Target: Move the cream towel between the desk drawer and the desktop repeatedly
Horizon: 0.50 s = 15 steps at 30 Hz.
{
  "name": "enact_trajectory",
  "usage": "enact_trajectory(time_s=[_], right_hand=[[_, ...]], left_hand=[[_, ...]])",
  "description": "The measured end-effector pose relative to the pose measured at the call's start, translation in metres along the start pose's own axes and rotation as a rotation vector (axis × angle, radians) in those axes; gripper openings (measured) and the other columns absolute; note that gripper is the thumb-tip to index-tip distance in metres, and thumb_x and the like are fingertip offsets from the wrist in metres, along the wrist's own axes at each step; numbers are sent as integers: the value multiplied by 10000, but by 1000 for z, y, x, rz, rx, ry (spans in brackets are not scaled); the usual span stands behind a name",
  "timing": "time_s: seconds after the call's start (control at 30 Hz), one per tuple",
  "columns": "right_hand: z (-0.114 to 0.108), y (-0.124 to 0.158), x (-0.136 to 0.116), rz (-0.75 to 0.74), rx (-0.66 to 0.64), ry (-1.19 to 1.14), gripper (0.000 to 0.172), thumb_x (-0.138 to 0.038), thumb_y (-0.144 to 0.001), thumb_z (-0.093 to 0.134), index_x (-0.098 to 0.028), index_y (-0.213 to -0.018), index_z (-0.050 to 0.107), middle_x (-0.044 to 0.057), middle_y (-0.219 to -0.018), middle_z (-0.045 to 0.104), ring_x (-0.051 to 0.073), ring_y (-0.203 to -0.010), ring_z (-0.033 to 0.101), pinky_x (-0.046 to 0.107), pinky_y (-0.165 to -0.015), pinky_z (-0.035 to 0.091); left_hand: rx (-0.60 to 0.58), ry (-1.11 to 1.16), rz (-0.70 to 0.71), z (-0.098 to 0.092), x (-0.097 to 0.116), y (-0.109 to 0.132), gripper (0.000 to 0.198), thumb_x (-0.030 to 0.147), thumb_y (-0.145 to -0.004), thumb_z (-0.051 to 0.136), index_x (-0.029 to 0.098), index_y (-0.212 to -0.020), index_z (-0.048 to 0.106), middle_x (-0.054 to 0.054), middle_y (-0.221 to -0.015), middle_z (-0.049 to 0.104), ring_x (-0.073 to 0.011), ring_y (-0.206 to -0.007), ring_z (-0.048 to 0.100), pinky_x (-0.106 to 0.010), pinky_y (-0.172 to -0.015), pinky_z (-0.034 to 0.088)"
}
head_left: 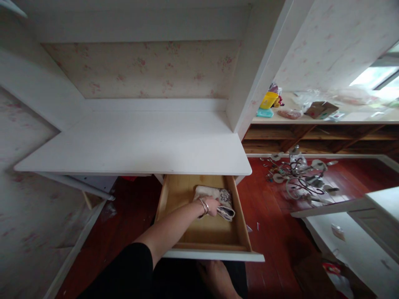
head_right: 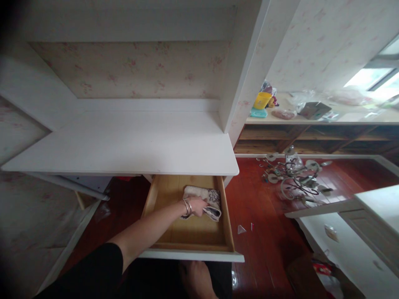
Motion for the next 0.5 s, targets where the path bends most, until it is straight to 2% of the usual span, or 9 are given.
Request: enact_trajectory(time_s=[0.1, 0.17, 0.23, 0.33, 0.43, 0.5], right_hand=[[-1, 0, -1, -2, -2, 13, 328, -178, -920, 448, -250, -1043, 743, 76, -1016, 734, 284, -979, 674, 316, -821, 492], [2, -1, 0, 3, -8, 33, 332, -172, -917, 443, -233, -1053, 740, 91, -1036, 728, 294, -988, 670, 334, -839, 492], [4, -1, -1, -5, -3, 33, 335, -173, -919, 440, -234, -1066, 735, 94, -1064, 721, 292, -1010, 663, 340, -866, 485], [4, -1, -3, -25, 8, 8, 329, -194, -926, 446, -261, -1078, 730, 71, -1079, 720, 277, -1032, 657, 324, -879, 476], [0, 0, -4, -22, 21, 2, 320, -184, -923, 451, -266, -1039, 737, 58, -1065, 725, 267, -1024, 661, 306, -863, 477], [-2, 1, -6, -21, 26, 5, 315, -179, -926, 448, -258, -1004, 743, 59, -1055, 727, 262, -1017, 664, 297, -860, 473]], left_hand=[[-192, -122, 29, 35, 19, 20, 317, 259, -657, 642, 165, -949, 721, -170, -981, 715, -365, -929, 657, -475, -773, 544], [-252, -119, 67, 51, 30, 32, 255, 260, -675, 626, 186, -896, 729, -152, -935, 723, -347, -920, 665, -457, -775, 543], [-216, -61, 66, 54, 33, 41, 270, 230, -663, 628, 185, -909, 731, -161, -925, 722, -357, -934, 664, -472, -803, 531], [-144, -27, 52, 50, 31, 55, 343, 221, -656, 628, 178, -986, 710, -165, -957, 716, -367, -943, 663, -471, -793, 533], [-150, -44, 63, 51, 23, 74, 339, 244, -689, 603, 189, -1012, 687, -134, -972, 718, -351, -917, 672, -435, -734, 556], [-154, -22, 60, 54, 12, 90, 409, 211, -674, 604, 214, -1078, 662, -110, -1085, 702, -356, -978, 659, -442, -766, 558]])
Point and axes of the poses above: each hand's wrist, its own y-axis away from the middle knuckle, its own z-axis out of the palm, x = y × z, the point moved 10 cm from there along -y, towards the middle knuckle
